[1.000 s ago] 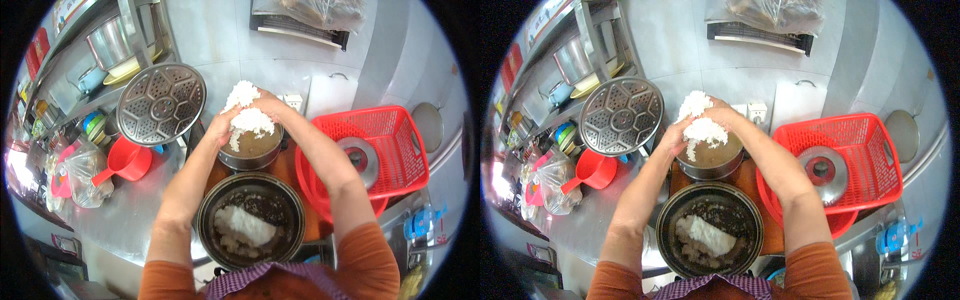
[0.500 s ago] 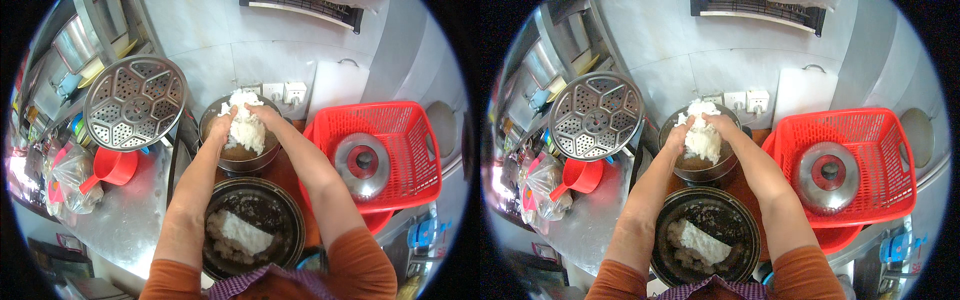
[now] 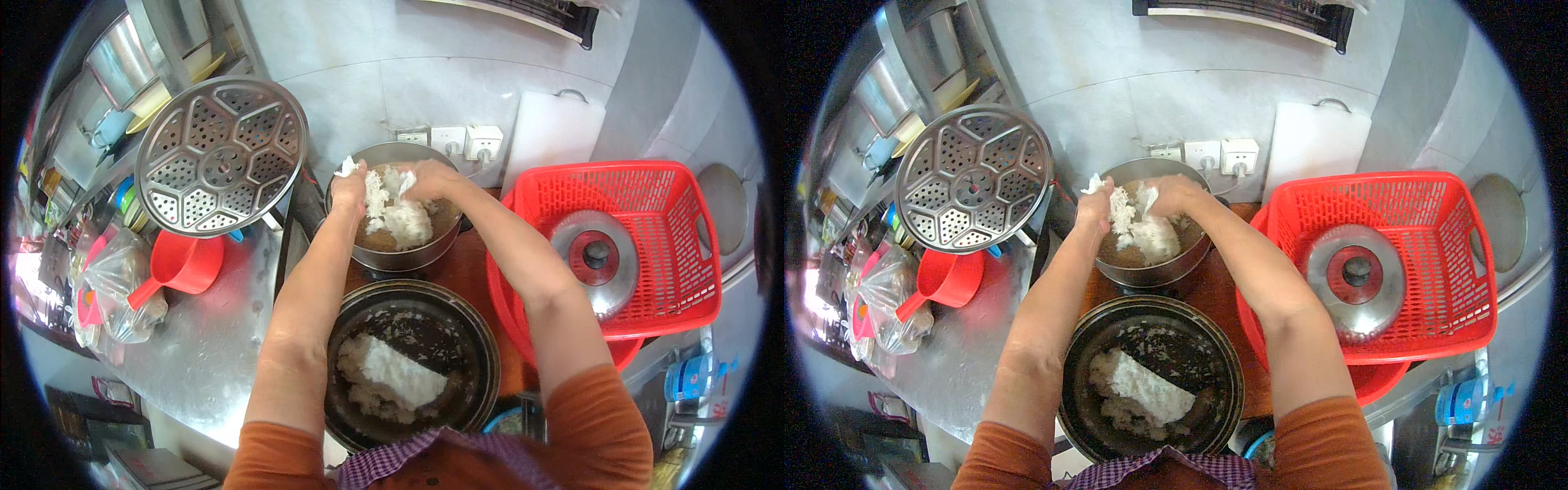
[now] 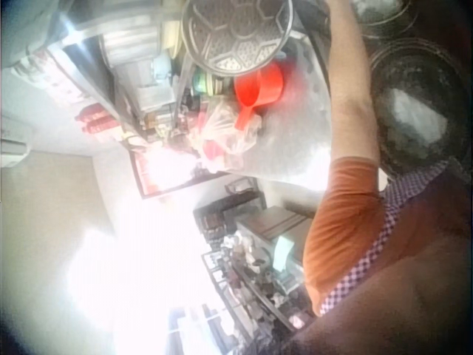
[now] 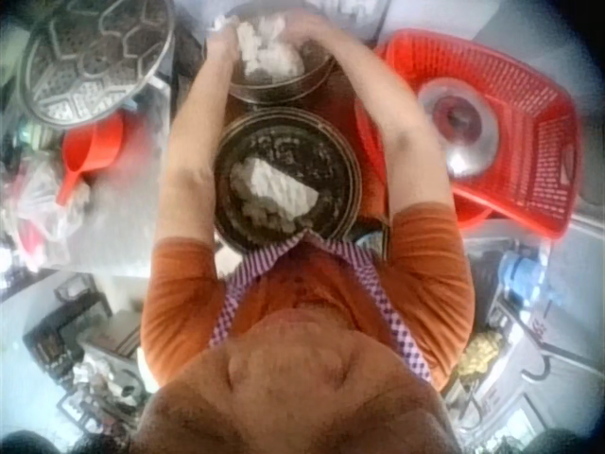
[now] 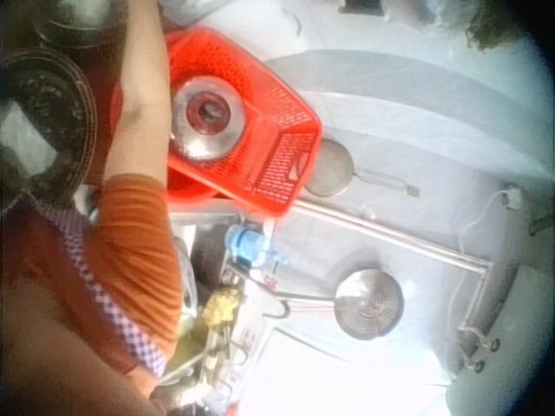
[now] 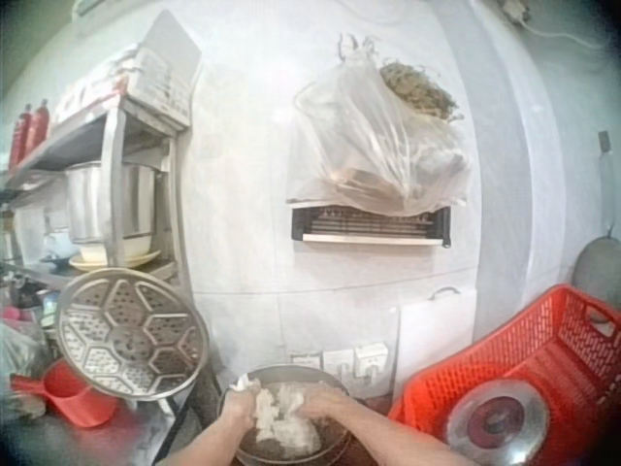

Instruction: The person transfers cooked rice from a steamer into a rice cooker, then uses a rice paddle to fluff the rice. They also handle a pot of soup and a steamer basket in a commercial kitchen setting.

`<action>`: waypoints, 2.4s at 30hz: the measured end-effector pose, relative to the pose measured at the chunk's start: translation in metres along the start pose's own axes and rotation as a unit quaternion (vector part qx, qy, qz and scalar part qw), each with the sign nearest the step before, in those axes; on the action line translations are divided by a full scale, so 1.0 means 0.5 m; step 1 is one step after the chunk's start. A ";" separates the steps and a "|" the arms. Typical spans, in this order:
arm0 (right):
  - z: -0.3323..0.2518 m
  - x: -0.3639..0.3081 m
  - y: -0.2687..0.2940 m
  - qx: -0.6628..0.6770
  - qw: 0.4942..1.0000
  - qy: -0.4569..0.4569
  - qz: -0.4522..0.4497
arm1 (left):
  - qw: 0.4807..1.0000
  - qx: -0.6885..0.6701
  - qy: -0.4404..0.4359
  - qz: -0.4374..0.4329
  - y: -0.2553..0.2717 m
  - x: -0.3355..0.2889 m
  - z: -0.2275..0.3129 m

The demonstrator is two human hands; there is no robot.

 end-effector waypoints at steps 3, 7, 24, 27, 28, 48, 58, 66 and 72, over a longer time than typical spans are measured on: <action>-0.017 -0.014 -0.060 -0.075 0.992 0.015 -0.098 | 0.998 -0.030 -0.059 -0.010 -0.037 -0.046 0.060; -0.027 -0.022 -0.101 -0.152 0.987 -0.028 -0.035 | 0.982 0.147 0.087 -0.085 -0.038 -0.049 0.072; 0.025 -0.028 -0.076 0.491 0.868 -0.075 0.011 | 0.859 0.381 -0.184 -0.287 -0.051 -0.106 0.015; 0.041 -0.010 -0.063 0.466 0.880 -0.035 0.079 | 0.813 0.514 -0.196 -0.190 -0.075 -0.152 0.064; 0.049 -0.010 -0.052 0.426 0.898 -0.053 0.096 | 0.785 0.572 -0.189 -0.145 -0.086 -0.168 0.081; -0.238 -0.326 -0.077 -0.047 0.989 0.137 -0.033 | 0.700 0.584 -0.198 -0.361 0.098 -0.469 0.072; -0.223 -0.327 -0.471 0.208 0.933 -0.158 -0.249 | 0.716 0.649 -0.020 -0.258 0.304 -0.510 -0.098; -0.186 -0.377 -0.452 0.521 0.786 -0.128 -0.306 | 0.894 0.343 0.198 -0.208 0.308 -0.526 -0.088; -0.204 -0.461 -0.300 0.705 0.671 -0.094 -0.211 | 0.916 0.128 0.331 -0.188 0.289 -0.622 -0.027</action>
Point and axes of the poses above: each hand's wrist, its own x-axis towards the middle knuckle, its own y-axis out of the back of the hand, z = x × y, the point moved 5 cm from there along x, towards the middle knuckle, and after that the axes turned 7 degrees about -x, right-handed, at the moved point
